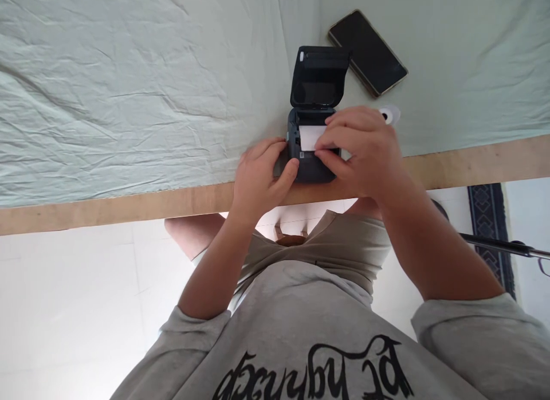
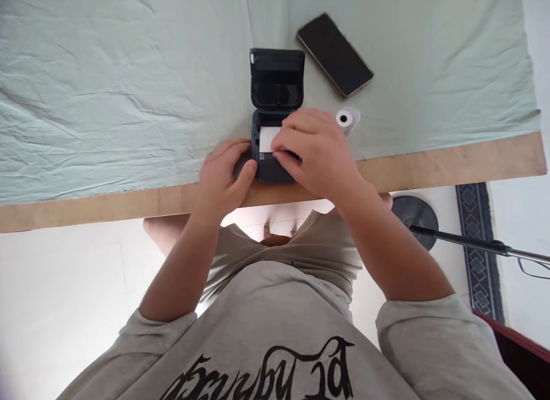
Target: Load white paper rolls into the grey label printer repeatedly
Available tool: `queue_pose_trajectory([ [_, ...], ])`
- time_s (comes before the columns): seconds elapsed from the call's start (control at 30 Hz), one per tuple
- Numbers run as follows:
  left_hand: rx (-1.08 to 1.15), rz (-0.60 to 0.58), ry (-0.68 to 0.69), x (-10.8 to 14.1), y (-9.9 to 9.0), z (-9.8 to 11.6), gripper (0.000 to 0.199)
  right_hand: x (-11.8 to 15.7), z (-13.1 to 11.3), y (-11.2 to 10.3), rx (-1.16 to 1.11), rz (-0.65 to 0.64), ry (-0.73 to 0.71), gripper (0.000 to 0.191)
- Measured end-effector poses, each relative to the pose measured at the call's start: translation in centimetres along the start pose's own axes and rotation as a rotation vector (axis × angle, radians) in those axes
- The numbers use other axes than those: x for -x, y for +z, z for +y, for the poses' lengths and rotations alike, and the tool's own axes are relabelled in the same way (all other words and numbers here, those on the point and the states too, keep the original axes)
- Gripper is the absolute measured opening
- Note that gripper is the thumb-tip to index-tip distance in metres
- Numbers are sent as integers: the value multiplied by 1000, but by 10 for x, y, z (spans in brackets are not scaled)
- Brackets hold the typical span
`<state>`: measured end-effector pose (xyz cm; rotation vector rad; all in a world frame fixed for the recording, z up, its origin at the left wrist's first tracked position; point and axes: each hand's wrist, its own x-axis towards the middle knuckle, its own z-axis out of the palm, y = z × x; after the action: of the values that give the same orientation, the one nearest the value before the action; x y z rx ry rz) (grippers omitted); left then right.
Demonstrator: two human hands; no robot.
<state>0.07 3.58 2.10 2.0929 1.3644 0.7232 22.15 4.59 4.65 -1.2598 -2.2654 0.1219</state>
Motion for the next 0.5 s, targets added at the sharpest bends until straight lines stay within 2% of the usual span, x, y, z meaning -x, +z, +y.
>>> queue_pose_trajectory([
  [0.1, 13, -2, 5, 0, 0, 0, 40, 13, -8, 5, -10, 78, -37, 18],
  [0.3, 18, 16, -35, -1, 1, 2, 34, 28, -13, 8, -14, 134, -10, 12],
  [0.5, 42, -70, -117, -6, -8, 10, 37, 51, -22, 25, 38, 219, 64, 21],
])
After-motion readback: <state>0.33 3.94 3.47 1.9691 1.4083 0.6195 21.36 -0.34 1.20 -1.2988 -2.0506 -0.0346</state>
